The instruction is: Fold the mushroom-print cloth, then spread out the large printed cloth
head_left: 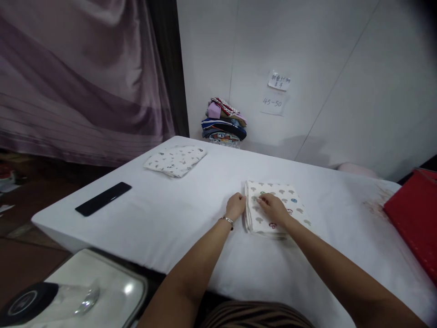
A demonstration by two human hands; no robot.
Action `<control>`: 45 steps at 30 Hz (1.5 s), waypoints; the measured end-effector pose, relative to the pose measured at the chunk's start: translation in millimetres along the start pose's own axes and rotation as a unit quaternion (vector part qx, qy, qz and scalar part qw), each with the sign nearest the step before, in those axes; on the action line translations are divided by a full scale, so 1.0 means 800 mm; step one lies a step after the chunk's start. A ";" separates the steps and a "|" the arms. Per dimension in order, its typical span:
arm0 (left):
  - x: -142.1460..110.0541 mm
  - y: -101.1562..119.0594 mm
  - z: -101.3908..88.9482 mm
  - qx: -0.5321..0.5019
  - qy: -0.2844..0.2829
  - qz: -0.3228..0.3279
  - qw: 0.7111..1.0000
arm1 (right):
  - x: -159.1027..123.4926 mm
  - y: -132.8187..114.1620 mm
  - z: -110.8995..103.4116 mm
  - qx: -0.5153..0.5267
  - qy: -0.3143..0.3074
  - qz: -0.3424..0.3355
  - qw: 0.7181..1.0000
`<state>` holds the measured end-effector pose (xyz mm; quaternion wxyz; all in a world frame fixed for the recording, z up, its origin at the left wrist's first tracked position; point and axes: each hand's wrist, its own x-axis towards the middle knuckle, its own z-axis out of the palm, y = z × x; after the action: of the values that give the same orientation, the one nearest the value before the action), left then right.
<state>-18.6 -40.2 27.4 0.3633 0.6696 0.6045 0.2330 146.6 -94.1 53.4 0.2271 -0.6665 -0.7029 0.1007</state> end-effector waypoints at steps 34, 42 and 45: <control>0.055 0.030 -0.004 0.015 -0.108 -0.033 0.993 | -0.093 -0.052 0.024 -0.142 -0.022 -0.086 0.986; 0.057 0.014 0.002 -0.016 -0.107 -0.042 0.993 | -0.091 -0.055 0.031 -0.143 -0.008 -0.109 0.984; 0.056 0.006 0.008 -0.033 -0.106 -0.042 0.993 | -0.090 -0.055 0.035 -0.135 -0.003 -0.113 0.984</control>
<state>-3.6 2.1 21.2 0.4564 0.6524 0.5820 0.1652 95.2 -164.7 35.3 0.1430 -0.6072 -0.7814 -0.0191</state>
